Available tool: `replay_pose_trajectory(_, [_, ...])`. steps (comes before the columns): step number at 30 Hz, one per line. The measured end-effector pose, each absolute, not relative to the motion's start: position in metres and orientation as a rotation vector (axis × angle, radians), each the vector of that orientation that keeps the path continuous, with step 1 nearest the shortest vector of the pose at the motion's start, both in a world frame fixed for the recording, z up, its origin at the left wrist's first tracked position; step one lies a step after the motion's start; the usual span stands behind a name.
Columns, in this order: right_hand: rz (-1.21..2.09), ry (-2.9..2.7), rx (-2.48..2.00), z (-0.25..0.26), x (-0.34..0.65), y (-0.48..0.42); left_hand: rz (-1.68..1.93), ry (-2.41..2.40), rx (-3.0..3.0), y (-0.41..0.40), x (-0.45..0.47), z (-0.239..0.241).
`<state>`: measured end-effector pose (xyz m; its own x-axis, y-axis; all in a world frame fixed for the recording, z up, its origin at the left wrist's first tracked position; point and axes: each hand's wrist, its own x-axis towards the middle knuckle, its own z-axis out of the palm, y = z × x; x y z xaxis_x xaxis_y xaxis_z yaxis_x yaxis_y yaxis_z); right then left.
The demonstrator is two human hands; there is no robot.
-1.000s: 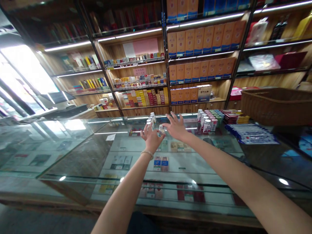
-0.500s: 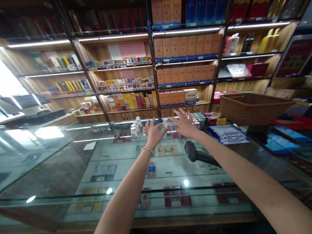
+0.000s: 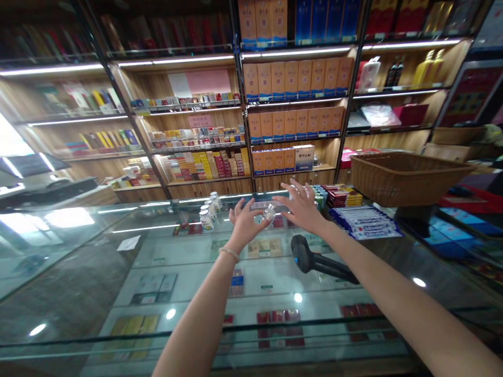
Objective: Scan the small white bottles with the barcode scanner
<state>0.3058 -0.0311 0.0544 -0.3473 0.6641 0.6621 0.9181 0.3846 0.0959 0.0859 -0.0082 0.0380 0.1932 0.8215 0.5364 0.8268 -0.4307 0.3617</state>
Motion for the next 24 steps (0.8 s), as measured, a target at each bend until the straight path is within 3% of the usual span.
replay_pose_trajectory(5, [-0.805, -2.184, -1.229, 0.051, 0.307, -0.035, -0.939, -1.475, -2.465, -0.016, 0.083, 0.042])
replay_pose_trajectory(17, [-0.819, -2.198, -1.214, 0.047, 0.308, -0.039, -0.885, -1.396, -2.463, -0.018, 0.082, 0.043])
replay_pose_trajectory(24, [-0.618, -2.028, -1.391, 0.050, 0.314, -0.040, -1.050, -1.332, -2.277, -0.028, 0.080, 0.045])
